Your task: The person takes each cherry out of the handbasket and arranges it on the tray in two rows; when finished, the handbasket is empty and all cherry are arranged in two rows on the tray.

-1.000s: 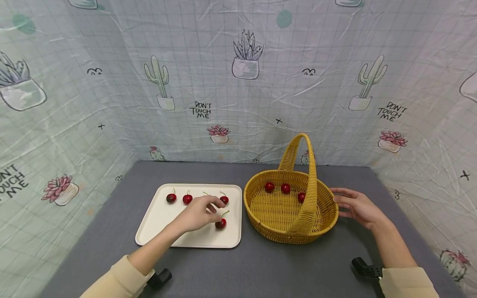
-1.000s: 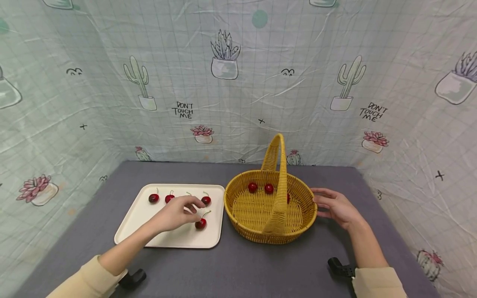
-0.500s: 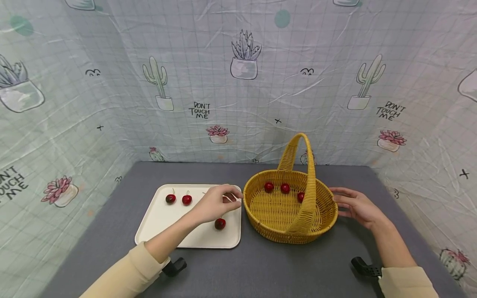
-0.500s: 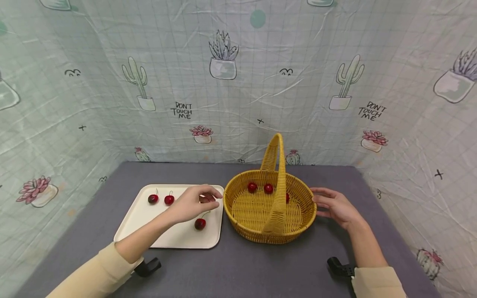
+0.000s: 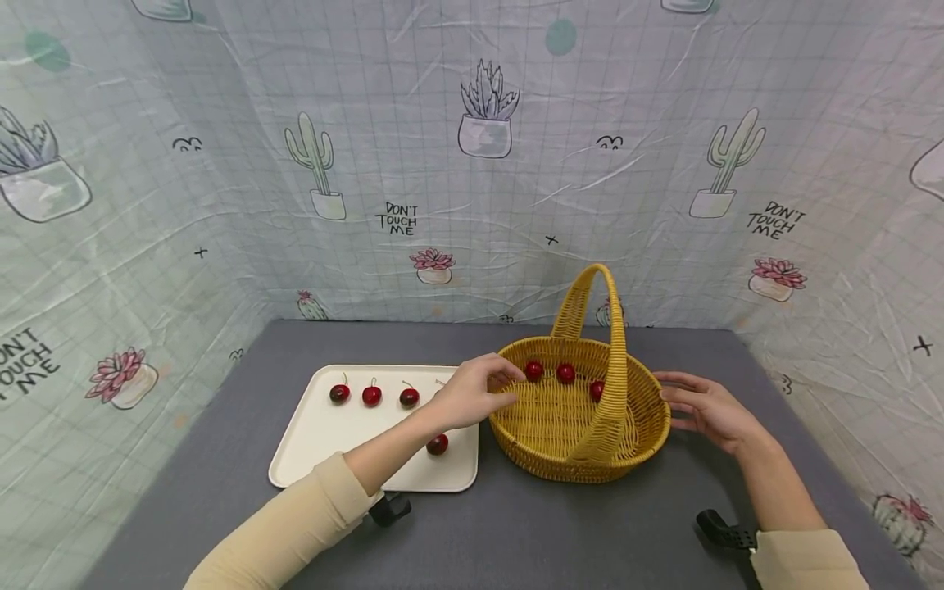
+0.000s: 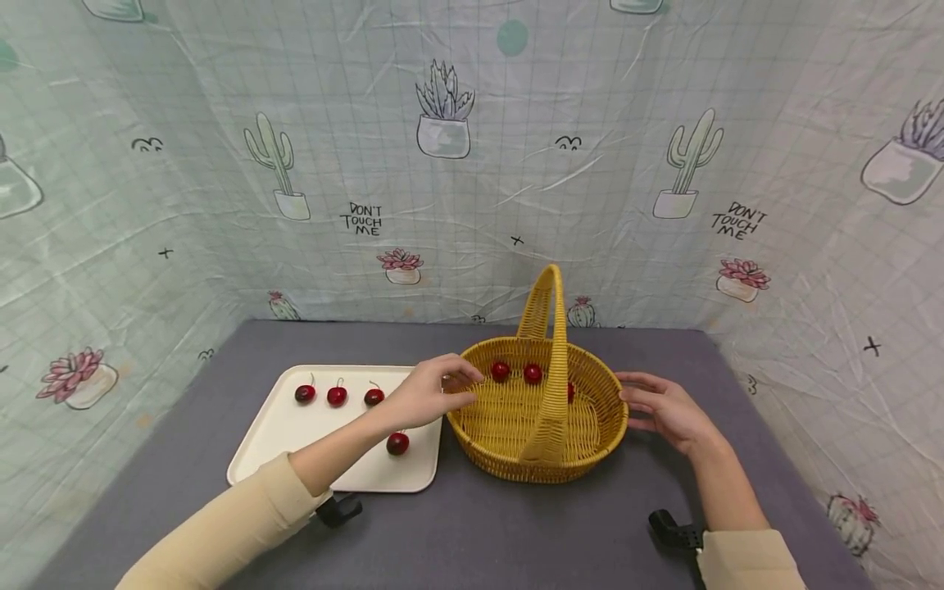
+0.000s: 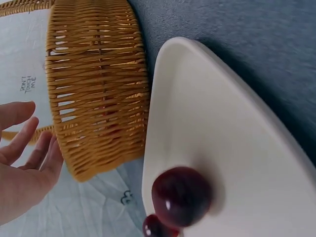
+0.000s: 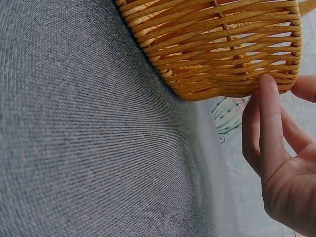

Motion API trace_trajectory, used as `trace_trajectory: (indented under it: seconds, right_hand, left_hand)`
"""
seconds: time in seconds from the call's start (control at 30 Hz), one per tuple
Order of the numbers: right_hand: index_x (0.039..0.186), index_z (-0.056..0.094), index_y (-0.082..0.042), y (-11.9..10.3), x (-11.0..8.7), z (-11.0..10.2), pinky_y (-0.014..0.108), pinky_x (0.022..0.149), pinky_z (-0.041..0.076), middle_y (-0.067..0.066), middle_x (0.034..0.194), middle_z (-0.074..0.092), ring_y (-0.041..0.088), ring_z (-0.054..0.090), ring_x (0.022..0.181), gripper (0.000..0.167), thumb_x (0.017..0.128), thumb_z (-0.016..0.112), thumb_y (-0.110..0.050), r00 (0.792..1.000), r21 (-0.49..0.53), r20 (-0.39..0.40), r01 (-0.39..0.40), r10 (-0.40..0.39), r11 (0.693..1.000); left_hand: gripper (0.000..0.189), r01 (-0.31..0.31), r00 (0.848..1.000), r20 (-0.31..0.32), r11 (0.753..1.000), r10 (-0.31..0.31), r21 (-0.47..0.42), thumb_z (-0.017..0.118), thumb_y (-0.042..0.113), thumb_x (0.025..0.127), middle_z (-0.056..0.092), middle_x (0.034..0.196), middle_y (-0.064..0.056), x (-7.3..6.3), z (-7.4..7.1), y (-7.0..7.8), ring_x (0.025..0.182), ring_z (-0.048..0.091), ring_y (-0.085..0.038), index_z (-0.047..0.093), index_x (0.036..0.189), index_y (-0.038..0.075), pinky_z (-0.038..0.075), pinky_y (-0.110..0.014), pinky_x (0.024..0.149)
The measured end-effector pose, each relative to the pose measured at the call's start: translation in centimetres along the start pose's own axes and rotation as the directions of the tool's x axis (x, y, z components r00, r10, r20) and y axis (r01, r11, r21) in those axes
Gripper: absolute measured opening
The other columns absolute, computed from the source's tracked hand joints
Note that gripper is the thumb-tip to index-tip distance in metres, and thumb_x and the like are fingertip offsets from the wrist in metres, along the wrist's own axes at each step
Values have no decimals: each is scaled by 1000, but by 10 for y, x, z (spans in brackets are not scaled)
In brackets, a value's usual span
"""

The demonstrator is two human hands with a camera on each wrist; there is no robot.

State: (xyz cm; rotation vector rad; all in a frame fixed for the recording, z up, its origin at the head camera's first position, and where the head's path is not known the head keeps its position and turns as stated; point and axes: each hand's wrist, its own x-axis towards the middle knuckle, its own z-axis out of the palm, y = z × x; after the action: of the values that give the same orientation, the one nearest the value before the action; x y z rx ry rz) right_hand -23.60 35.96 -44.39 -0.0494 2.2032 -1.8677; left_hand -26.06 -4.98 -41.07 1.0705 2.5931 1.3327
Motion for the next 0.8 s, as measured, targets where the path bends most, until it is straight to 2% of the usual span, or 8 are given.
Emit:
trace_trajectory:
  seconds: [0.17,0.3,0.43,0.6,0.8]
  right_hand:
    - [156,33,6,0,-1,0,39,87,58,-9,119,66,11,68,104,64,106,61,-22,1000,-1,7,8,-8,1000]
    - [155,34,6,-1,-1,0,38,86,58,-9,118,66,10,68,104,63,106,61,-21,1000,5,10,12,-12,1000]
    - [155,34,6,0,-1,0,38,86,58,-9,118,67,11,69,104,61,106,60,-20,1000,9,12,16,-16,1000]
    - [155,34,5,1,0,0,38,86,58,-9,118,67,11,69,104,61,106,60,-21,1000,14,16,8,-8,1000]
    - [156,33,6,2,0,0,39,86,58,-9,118,67,12,69,104,62,106,60,-20,1000,18,14,12,-12,1000]
  left_hand:
    - [22,16,1000,4,1000,-16,-20,74,10,95,66,119,-8,14,8,0,113,63,-33,73,117,9,51,-42,95]
    - [22,34,999,9,999,-33,-17,74,11,95,66,121,-10,26,12,0,114,63,-31,73,117,10,51,-40,95]
    - [25,43,999,12,998,-43,36,74,11,95,65,122,-10,36,18,-3,114,62,-29,72,119,8,50,-38,94]
    - [28,34,999,14,993,-36,117,75,9,95,65,122,-11,46,26,-6,111,62,-32,71,122,1,51,-40,91]
    - [29,60,998,20,993,-62,102,73,3,94,66,121,-17,57,30,-8,109,64,-35,70,122,-2,52,-40,88]
